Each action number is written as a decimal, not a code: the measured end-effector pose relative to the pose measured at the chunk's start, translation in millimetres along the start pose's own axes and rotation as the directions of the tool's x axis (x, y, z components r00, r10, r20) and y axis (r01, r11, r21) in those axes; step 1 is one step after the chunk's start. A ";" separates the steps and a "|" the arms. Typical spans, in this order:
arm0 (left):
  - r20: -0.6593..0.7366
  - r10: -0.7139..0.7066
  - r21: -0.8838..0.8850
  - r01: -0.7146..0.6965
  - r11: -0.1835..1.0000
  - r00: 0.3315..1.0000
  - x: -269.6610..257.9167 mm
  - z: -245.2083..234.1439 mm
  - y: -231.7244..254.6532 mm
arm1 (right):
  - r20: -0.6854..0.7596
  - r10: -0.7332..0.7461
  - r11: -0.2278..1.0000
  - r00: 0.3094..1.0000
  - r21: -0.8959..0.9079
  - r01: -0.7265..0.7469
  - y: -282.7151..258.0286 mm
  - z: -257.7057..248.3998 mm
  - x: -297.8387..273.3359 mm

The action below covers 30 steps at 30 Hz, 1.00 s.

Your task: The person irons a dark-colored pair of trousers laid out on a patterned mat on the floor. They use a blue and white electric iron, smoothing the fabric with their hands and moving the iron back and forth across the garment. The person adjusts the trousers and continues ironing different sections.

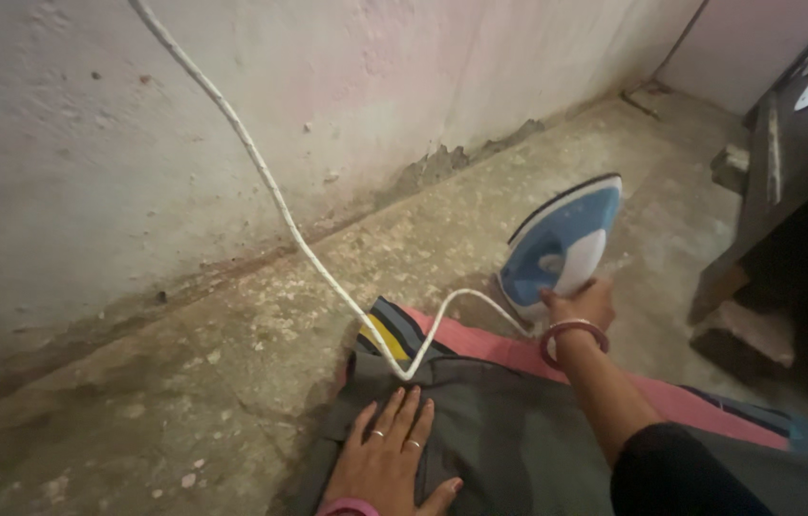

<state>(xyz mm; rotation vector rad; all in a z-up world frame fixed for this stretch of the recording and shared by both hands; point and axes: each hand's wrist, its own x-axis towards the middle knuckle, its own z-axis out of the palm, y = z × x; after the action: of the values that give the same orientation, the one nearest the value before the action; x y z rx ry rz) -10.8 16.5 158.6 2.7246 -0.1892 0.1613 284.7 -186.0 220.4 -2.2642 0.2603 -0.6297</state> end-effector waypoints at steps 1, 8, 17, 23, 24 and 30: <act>0.015 -0.006 0.001 0.006 1.000 1.000 -1.6 -3.2 0.8 | 0.000 -0.006 1.000 1.000 0.016 0.005 3.6 1.2 -1.0; 0.020 -0.018 -0.006 0.018 1.000 1.000 -1.6 -9.6 3.2 | 0.194 0.028 0.983 0.981 0.175 -0.063 14.6 5.4 21.5; -0.134 0.019 0.047 -0.013 0.999 0.991 -5.4 -12.4 8.4 | 0.449 -0.062 0.963 0.891 0.260 -0.064 81.8 -3.3 52.6; -0.167 0.042 0.124 -0.021 0.992 0.985 -7.9 -26.7 18.5 | 0.468 -0.102 0.994 0.878 0.071 0.077 150.5 -109.8 44.3; -0.115 0.005 0.133 0.011 0.991 0.993 -9.5 -28.0 21.4 | 0.457 -0.067 0.998 0.887 0.018 0.066 166.6 -129.5 41.2; -0.042 -0.078 0.147 0.084 0.986 0.996 19.5 -37.1 23.6 | 0.403 -0.029 0.963 0.915 -0.235 0.134 281.6 -221.8 64.5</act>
<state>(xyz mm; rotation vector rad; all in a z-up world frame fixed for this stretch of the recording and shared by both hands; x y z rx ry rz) 1.5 7.7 204.3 2.8691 -0.0574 0.2094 227.8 -542.4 171.6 -2.6040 0.0461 -0.1685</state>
